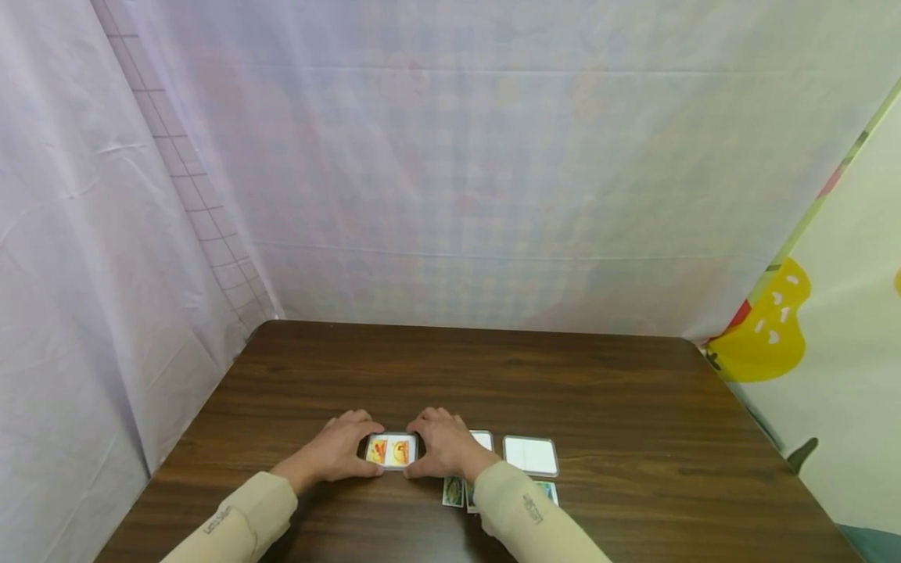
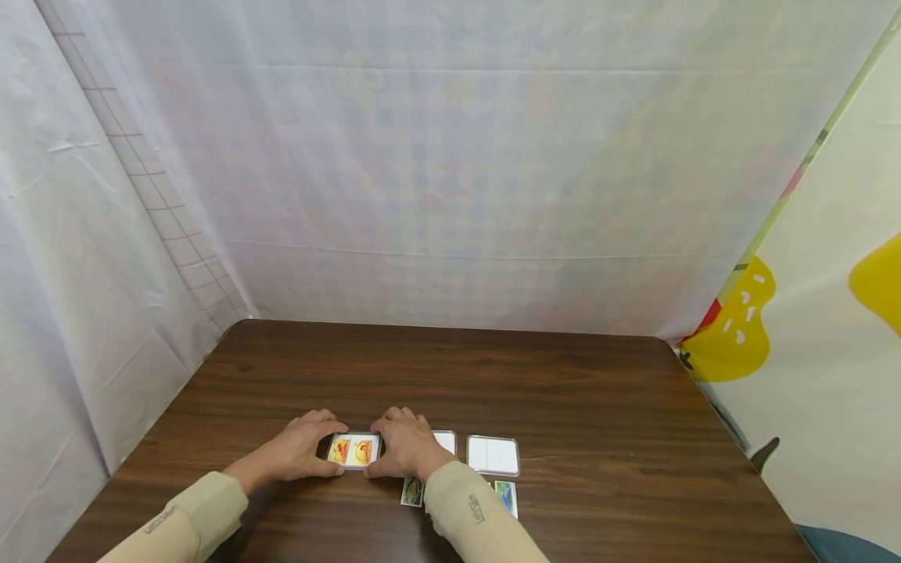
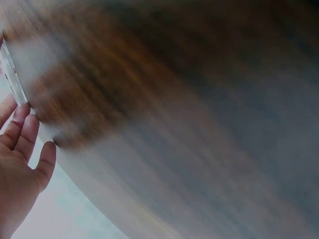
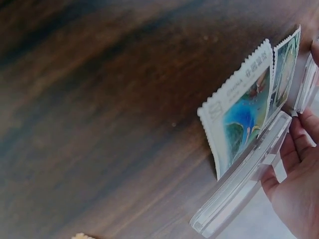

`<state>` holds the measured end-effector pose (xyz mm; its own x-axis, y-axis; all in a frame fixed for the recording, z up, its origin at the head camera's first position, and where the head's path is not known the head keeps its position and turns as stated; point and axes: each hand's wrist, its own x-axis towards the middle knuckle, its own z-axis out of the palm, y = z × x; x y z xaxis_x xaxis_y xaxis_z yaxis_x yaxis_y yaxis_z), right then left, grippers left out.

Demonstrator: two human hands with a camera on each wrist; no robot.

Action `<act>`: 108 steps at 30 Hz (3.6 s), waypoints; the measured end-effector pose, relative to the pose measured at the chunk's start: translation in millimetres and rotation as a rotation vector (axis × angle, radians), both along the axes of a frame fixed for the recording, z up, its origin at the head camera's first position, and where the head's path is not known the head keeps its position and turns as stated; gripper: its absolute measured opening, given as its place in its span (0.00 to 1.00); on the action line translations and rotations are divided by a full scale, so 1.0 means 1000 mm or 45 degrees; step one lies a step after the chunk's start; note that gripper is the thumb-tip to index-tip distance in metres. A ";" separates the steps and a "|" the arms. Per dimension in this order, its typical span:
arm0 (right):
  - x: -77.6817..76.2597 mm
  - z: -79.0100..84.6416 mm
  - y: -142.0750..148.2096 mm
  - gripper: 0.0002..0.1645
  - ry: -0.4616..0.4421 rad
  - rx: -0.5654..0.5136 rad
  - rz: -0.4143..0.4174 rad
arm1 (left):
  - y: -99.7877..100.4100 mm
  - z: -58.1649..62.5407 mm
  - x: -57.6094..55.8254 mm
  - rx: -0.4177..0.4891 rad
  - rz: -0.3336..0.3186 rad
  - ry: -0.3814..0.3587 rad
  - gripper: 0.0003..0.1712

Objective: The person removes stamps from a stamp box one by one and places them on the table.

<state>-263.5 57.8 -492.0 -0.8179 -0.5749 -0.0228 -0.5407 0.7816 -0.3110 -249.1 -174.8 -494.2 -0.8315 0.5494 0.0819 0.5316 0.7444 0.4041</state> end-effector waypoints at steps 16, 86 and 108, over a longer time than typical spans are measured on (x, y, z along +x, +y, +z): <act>0.000 -0.001 0.000 0.40 0.009 0.004 0.000 | -0.001 0.001 -0.001 -0.011 -0.016 -0.007 0.35; 0.000 -0.001 -0.005 0.37 -0.010 0.019 -0.043 | 0.001 0.000 -0.001 -0.013 -0.003 -0.001 0.31; 0.001 -0.002 -0.005 0.36 0.004 0.031 -0.046 | -0.001 0.003 -0.004 -0.013 -0.041 -0.019 0.30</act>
